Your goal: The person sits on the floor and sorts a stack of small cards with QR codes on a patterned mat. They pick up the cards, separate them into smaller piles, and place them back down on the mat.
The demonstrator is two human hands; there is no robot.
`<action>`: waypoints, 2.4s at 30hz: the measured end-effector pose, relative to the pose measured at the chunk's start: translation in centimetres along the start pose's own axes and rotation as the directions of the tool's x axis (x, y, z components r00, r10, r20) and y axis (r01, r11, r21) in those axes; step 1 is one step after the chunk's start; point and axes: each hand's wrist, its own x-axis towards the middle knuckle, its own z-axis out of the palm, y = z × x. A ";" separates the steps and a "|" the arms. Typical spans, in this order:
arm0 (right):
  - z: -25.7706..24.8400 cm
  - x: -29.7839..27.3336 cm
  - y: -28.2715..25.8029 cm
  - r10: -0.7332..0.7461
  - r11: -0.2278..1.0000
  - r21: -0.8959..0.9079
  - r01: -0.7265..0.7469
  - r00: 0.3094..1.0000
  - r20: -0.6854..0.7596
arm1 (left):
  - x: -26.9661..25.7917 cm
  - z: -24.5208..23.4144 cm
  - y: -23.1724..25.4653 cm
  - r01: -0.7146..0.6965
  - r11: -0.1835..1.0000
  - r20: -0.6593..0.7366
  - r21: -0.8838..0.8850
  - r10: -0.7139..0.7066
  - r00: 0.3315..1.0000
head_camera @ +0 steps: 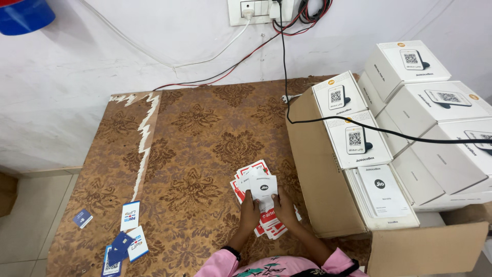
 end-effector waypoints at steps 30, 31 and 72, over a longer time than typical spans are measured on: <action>-27.4 -4.6 -12.7 -0.278 0.692 -0.668 -0.274 0.753 -0.596 | -0.8 13.8 26.1 -0.237 0.962 0.585 -0.138 0.273 0.764; -27.3 -4.7 -12.6 -0.256 0.702 -0.655 -0.279 0.760 -0.598 | -0.8 13.7 25.9 -0.248 0.958 0.580 -0.146 0.286 0.763; 0.4 -0.1 -6.8 -0.129 0.731 -0.588 0.347 0.916 0.380 | -3.0 -6.2 -0.1 0.146 0.883 -0.079 -0.446 -0.201 0.976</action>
